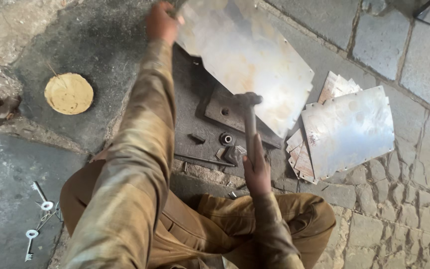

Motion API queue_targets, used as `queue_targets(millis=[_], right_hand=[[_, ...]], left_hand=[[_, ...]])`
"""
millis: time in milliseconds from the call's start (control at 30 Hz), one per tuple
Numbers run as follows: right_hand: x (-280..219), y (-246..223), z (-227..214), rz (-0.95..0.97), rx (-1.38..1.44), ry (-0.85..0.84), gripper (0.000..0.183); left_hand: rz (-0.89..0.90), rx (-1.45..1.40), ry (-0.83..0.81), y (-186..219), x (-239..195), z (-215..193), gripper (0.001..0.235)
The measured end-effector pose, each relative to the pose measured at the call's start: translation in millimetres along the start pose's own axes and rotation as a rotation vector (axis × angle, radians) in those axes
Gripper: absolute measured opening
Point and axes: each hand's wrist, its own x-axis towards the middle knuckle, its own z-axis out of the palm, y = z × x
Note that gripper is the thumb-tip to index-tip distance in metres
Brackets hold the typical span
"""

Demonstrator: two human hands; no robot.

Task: The person sits on a stone floor and uses a hammer and a metal punch to drive holes into rectangular metal sheets. They repeatedly position the punch on the sheet, strike it with the hammer, and move to the next spot, working through a stack of similar sheets.

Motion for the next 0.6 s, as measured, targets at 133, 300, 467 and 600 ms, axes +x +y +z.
queue_targets(millis=[133,300,467,600], right_hand=[[-32,-14,-18,0.042,0.021,0.067,0.076],[-21,-46,-20,0.245,0.186,0.06,0.077],[-6,-66,-62,-0.013,0.495,0.166,0.085],[-4,-61,-76,-0.313,0.741,0.296,0.082]], left_hand=[[0.074,0.351,0.631,-13,7,-35,0.046],[-0.29,0.378,-0.33,-18,-96,29,0.061],[-0.561,-0.276,-0.256,-9,-133,115,0.058],[-0.442,-0.242,-0.102,-25,-116,115,0.066]])
